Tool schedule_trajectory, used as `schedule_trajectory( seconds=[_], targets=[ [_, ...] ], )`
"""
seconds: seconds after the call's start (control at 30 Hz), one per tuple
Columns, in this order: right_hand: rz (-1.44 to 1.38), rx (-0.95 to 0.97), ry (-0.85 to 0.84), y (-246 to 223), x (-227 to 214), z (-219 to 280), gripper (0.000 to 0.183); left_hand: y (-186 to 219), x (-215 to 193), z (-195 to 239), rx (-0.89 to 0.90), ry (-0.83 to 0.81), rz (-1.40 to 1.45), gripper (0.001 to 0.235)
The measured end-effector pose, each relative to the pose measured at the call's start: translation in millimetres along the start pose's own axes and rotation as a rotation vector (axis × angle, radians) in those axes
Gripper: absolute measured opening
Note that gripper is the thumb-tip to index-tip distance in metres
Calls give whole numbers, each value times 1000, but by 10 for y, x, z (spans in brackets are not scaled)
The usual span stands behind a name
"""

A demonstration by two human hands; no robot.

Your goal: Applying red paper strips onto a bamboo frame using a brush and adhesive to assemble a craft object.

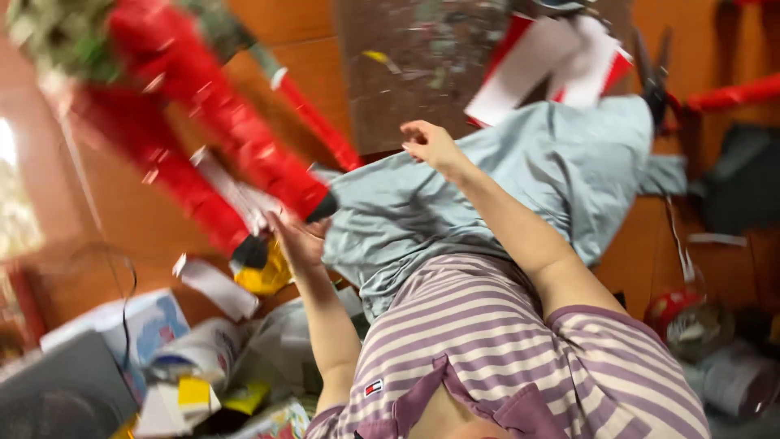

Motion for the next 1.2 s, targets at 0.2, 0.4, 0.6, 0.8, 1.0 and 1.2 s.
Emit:
schedule_trajectory(
  seconds=[0.2, 0.4, 0.6, 0.8, 1.0, 1.2],
  targets=[
    [-43, 28, 181, 98, -1259, 270, 30, -1263, 391, -462, -484, 105, -289, 59],
    [231, -85, 413, -61, -2292, 620, 27, -2591, 368, -1339, -512, -56, -1054, 40],
    [-321, -167, 471, 3, -2665, 797, 20, -3685, 389, -1908, 113, -161, -1815, 64],
    [-698, -211, 451, -119, -2700, 858, 27, -3922, 922, -1844, -87, 259, -2127, 76],
    [-715, -170, 427, -199, -2651, 860, 26, -3998, 425, -1969, -43, 208, -2079, 56],
    [-648, -178, 411, -160, -2636, 823, 26, -4010, 26, -2093, 84, 55, -1835, 51]
  ],
)
Point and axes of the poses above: each hand's wrist, its own z-axis away from the middle knuckle, its own x-axis out of the palm, y = z × x, the point moved 3 cm from there along -z, towards the middle knuckle, and after that the axes turned 3 degrees about y, right-handed, at the moved point
